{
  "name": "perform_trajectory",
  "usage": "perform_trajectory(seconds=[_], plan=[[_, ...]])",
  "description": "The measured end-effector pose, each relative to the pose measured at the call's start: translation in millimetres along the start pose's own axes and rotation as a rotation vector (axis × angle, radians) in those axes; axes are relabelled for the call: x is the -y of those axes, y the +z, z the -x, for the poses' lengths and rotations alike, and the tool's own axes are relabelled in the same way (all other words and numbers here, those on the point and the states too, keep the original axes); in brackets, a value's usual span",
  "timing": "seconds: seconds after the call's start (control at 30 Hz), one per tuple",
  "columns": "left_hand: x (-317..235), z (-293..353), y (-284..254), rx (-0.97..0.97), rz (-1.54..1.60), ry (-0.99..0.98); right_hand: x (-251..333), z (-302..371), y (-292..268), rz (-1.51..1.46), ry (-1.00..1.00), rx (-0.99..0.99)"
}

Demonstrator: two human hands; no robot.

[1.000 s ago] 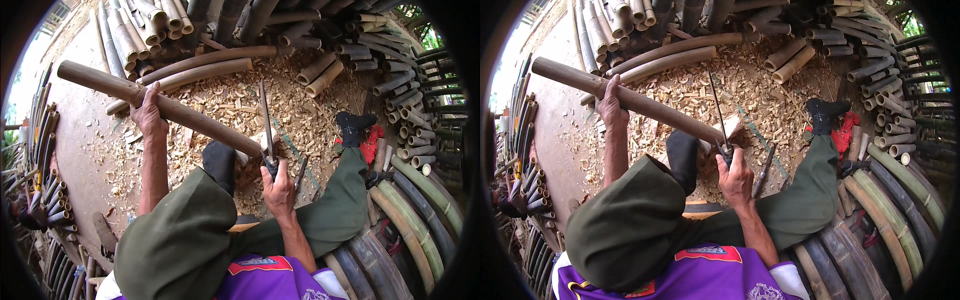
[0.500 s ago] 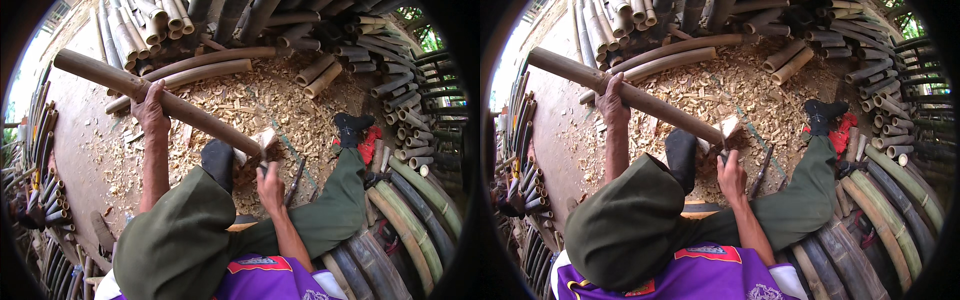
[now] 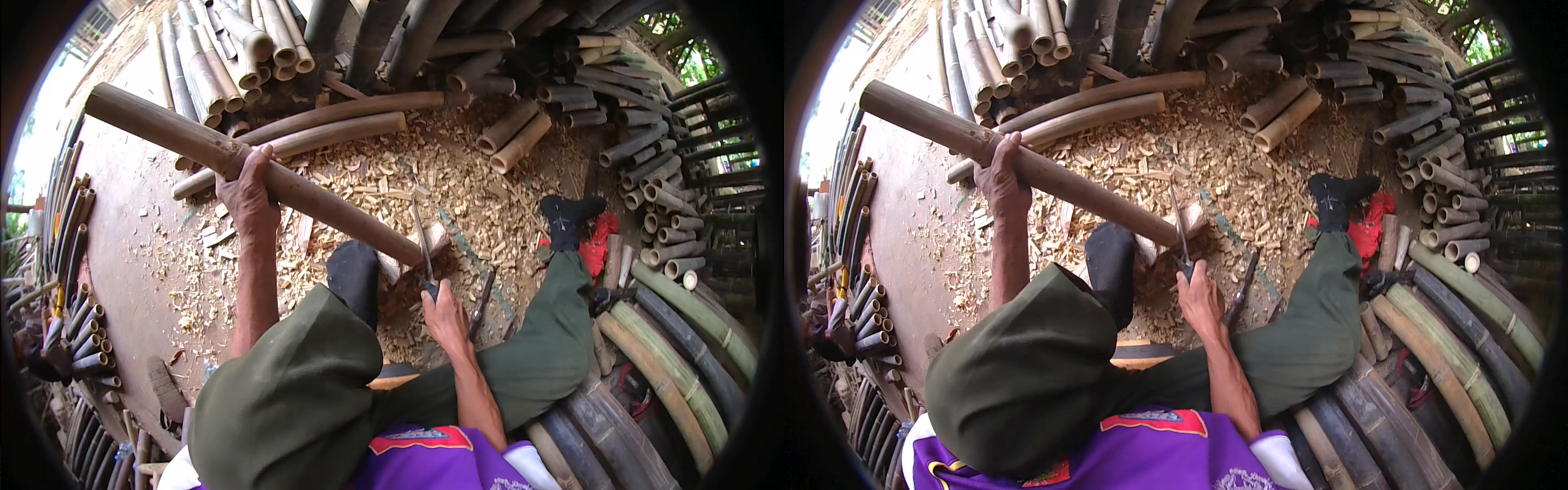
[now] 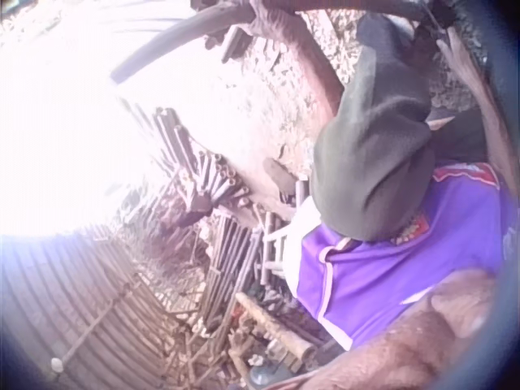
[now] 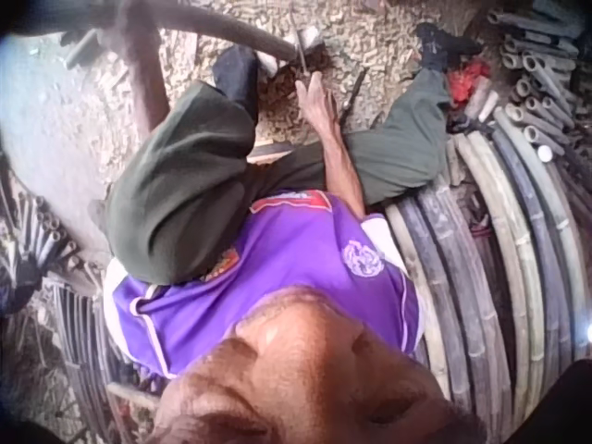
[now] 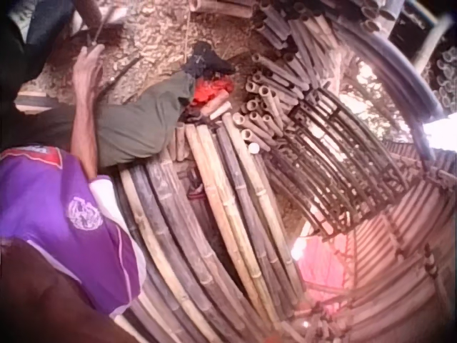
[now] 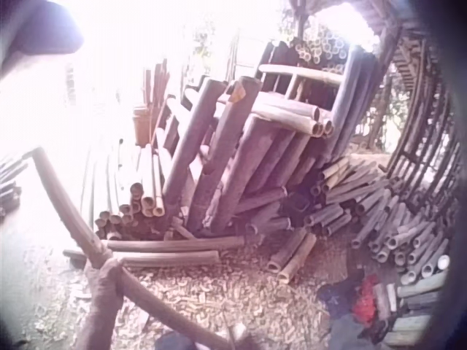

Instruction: The person sits on the ground and uses a knife to shave the outer layer of bamboo poles. They repeatedly pick up poles, shave them, and place them back into a nearby stack.

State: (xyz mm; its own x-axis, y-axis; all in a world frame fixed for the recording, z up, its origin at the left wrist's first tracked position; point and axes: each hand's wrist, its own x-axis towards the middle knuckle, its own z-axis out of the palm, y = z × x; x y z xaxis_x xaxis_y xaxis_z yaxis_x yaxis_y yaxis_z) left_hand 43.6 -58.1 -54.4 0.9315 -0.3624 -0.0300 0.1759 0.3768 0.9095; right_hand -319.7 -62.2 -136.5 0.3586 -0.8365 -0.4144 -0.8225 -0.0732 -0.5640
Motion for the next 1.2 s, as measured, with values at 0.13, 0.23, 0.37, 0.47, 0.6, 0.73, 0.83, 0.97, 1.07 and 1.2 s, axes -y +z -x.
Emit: perform_trajectory(seconds=[0.13, 0.23, 0.37, 0.47, 0.6, 0.73, 0.83, 0.97, 1.07, 1.2], plan=[[2, -6, -19, 0.122, 0.034, -0.014, 46, 32, -39, -0.12, -0.153, -0.119], [4, -11, -22, 0.245, 0.065, -0.056, 46, 36, -32, -0.274, -0.323, -0.337], [0, -14, -20, 0.322, 0.054, -0.031, -2, 5, 13, 0.03, -0.105, -0.128], [-5, -20, -18, 0.04, 0.127, -0.039, 25, 14, -10, -0.046, -0.14, -0.096], [5, -29, -17, -0.189, -0.106, 0.092, 66, 37, -43, -0.152, -0.276, -0.244], [10, -26, -6, -0.17, -0.083, 0.14, 32, 26, -3, -0.234, -0.296, -0.373], [2, -17, 5, -0.211, -0.142, 0.232, 28, -7, 2, 0.184, 0.068, -0.044], [0, -20, -4, -0.128, -0.105, 0.202, 63, 13, -32, -0.024, -0.084, -0.065], [3, -23, -8, -0.008, -0.024, 0.091, 62, 24, -32, -0.191, -0.311, -0.287], [4, -23, -10, 0.037, -0.025, 0.038, 10, 2, 12, 0.068, -0.034, -0.088]])
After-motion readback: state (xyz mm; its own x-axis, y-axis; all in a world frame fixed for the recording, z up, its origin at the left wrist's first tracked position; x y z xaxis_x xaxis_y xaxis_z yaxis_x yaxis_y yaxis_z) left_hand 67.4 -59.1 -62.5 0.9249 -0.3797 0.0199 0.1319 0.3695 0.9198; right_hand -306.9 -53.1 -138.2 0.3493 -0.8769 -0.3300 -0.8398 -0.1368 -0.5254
